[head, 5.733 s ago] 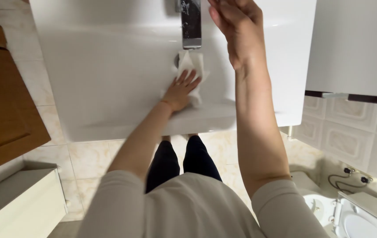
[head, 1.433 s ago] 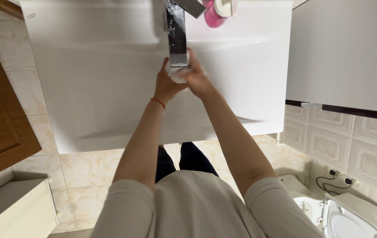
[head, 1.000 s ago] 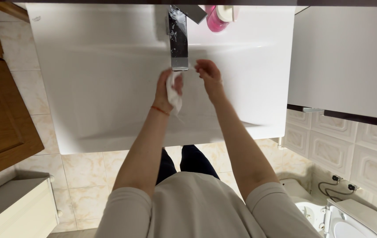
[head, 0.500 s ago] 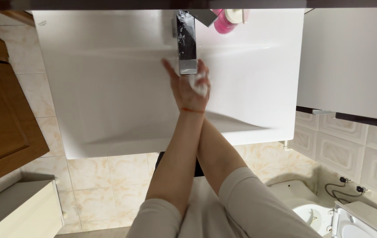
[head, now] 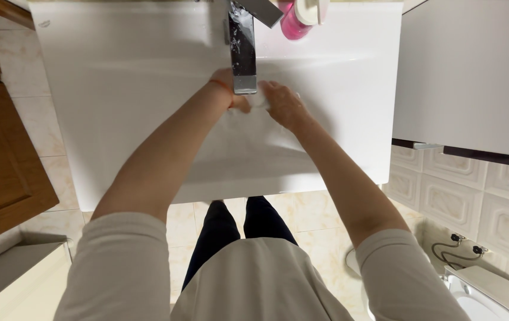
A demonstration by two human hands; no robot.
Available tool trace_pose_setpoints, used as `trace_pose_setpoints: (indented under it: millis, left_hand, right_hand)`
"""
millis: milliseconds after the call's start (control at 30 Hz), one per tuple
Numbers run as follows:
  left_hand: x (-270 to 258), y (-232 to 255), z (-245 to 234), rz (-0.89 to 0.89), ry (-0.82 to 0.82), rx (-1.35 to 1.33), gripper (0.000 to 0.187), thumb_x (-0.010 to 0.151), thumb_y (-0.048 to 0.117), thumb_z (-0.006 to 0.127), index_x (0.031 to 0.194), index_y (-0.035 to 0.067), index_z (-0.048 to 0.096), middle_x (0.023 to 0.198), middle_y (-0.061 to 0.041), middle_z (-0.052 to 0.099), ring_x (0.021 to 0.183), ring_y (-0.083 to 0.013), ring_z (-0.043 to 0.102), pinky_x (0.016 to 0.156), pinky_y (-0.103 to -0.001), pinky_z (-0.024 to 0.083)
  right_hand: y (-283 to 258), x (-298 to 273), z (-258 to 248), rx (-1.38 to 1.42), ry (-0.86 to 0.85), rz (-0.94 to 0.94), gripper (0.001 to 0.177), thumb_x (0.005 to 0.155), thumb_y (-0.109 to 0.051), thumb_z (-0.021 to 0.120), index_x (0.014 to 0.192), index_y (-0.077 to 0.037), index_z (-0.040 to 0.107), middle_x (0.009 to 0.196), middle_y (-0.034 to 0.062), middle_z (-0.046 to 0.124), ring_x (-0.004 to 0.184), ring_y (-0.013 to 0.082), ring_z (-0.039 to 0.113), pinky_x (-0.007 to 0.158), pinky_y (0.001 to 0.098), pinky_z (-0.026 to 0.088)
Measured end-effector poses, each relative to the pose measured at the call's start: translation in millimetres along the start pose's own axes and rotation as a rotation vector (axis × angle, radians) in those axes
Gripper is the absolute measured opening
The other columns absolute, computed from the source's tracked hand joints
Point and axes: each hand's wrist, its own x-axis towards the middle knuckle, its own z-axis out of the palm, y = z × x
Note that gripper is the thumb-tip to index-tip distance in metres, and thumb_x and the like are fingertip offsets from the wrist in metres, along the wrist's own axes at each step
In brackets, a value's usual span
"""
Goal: Wipe down a bathroom sink and organize various toiletry products on a shelf.
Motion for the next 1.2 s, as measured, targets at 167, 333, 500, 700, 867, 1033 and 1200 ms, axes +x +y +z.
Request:
trace_pose_setpoints:
  millis: [167,333,500,700,867,1033,1200]
  left_hand:
    - [16.7,26.4,-4.4,0.185,0.276,0.695,0.017,0.090,0.017,0.066,0.101,0.008,0.076,0.099,-0.015,0.077,0.093,-0.0285,0.073,0.084,-0.039,0.058]
    - [21.3,28.7,6.1,0.328,0.511,0.714,0.014,0.095,0.016,0.062,0.099,0.008,0.073,0.096,-0.014,0.076,0.091,-0.0297,0.074,0.082,-0.039,0.058]
    - [28.0,22.8,12.9,0.424,0.705,0.546,0.014,0.097,0.021,0.061,0.098,0.009,0.068,0.090,-0.012,0.075,0.086,-0.0292,0.074,0.075,-0.040,0.058]
    - [32.1,9.6,31.0,0.424,0.687,-0.048,0.014,0.101,0.018,0.057,0.094,0.010,0.066,0.089,-0.010,0.074,0.084,-0.0284,0.071,0.076,-0.041,0.056]
    - [-16.0,23.2,27.7,0.204,0.675,-0.406,0.018,0.096,0.023,0.061,0.096,0.006,0.067,0.087,-0.011,0.071,0.085,-0.0310,0.070,0.079,-0.043,0.056]
    - [-19.6,-9.2,29.0,0.264,1.087,-0.227,0.047,0.071,0.020,0.087,0.108,0.003,0.064,0.101,-0.021,0.068,0.087,-0.0407,0.067,0.074,-0.046,0.055]
    - [-24.6,-23.6,30.4,0.353,0.696,-0.715,0.047,0.078,0.013,0.080,0.121,0.009,0.061,0.104,-0.013,0.072,0.087,-0.0245,0.071,0.072,-0.037,0.059]
  right_hand:
    - [8.0,-1.6,31.4,0.256,-0.010,0.336,0.039,0.082,-0.024,0.085,0.112,-0.007,0.065,0.098,0.0126,0.072,0.091,0.0304,0.066,0.075,0.0440,0.054]
    - [-27.1,-23.5,23.7,1.487,-0.139,0.669,0.026,0.091,-0.022,0.073,0.074,-0.014,0.056,0.051,-0.0012,0.043,0.037,0.0107,0.034,0.035,0.0292,0.021]
    - [-20.9,-25.3,41.0,2.141,-0.251,0.606,0.037,0.095,-0.020,0.061,0.063,-0.020,0.042,0.048,-0.0054,0.035,0.035,0.0083,0.028,0.036,0.0264,0.018]
    - [-37.9,-25.9,46.2,2.573,-0.298,0.277,0.036,0.097,-0.018,0.051,0.063,-0.019,0.039,0.050,-0.0057,0.035,0.037,0.0090,0.027,0.042,0.0276,0.019]
    - [-38.1,-24.2,42.6,2.458,-0.295,0.435,0.035,0.094,-0.016,0.055,0.063,-0.018,0.040,0.049,-0.0050,0.037,0.035,0.0086,0.030,0.039,0.0274,0.021]
    - [-17.0,-24.8,48.1,1.302,0.089,0.568,0.022,0.086,-0.016,0.077,0.094,-0.003,0.061,0.069,0.0027,0.059,0.051,0.0114,0.049,0.044,0.0293,0.038]
    - [-13.9,-41.7,35.1,0.859,0.222,0.458,0.057,0.083,-0.028,0.084,0.125,-0.001,0.056,0.106,0.0116,0.067,0.091,0.0206,0.063,0.075,0.0359,0.053]
